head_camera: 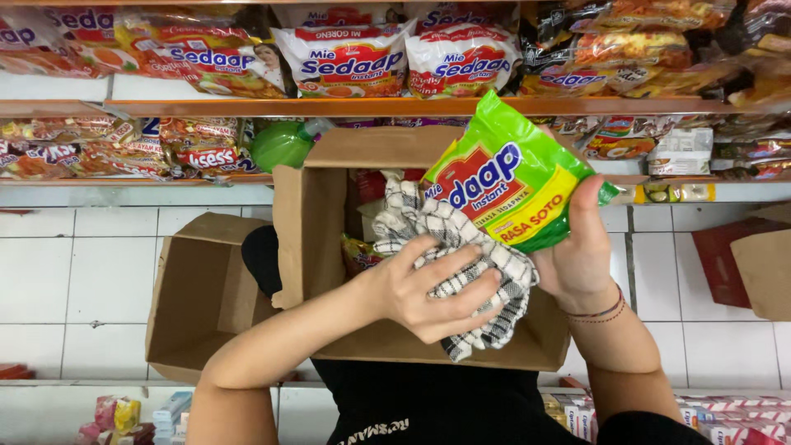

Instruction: The person picks up instant noodle packets from a shelf and places them into a cardboard box. They wipe several packets with a cloth and scan them using a handheld barcode scanner before picking up the box.

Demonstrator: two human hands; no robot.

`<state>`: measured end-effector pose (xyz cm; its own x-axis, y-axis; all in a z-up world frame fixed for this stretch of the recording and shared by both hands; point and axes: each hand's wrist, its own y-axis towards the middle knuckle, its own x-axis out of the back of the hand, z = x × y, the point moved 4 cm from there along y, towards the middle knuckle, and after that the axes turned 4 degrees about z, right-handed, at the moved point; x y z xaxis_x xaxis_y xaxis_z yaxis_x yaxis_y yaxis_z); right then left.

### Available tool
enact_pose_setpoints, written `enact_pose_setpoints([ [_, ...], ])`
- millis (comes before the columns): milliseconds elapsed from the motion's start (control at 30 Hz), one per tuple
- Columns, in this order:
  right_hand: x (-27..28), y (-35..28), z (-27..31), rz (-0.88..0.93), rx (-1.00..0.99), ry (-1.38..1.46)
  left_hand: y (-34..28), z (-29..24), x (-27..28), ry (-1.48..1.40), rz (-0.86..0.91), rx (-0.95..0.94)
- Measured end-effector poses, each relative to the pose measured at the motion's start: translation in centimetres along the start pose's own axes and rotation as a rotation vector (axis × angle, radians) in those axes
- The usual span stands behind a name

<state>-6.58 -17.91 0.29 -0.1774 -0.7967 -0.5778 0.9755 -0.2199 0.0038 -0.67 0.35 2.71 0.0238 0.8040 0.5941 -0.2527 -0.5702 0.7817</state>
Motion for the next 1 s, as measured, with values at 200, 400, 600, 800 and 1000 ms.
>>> enact_pose_setpoints([
  [200, 0.1, -0.3, -2.3, 0.115, -0.239, 0.012, 0.5, 2.6, 0.4, 0.084, -0.084, 0.255],
  [400, 0.5, 0.4, 1.0, 0.012, 0.013, -0.065, 0.5, 0.7, -1.4, -0.056, -0.009, 0.191],
  [600, 2.6, -1.9, 3.7, -0.04, 0.204, -0.015, -5.3, -0.8, -4.2, -0.053, 0.303, 0.08],
  [800, 6.9, -4.6, 4.1, -0.09, 0.218, 0.059, -11.5, 0.7, -9.6, 0.107, 0.889, 0.281],
  [1000, 7.4, -6.1, 3.2, -0.199, 0.215, 0.013, -7.7, 4.3, -10.4, 0.069, 0.879, 0.475],
])
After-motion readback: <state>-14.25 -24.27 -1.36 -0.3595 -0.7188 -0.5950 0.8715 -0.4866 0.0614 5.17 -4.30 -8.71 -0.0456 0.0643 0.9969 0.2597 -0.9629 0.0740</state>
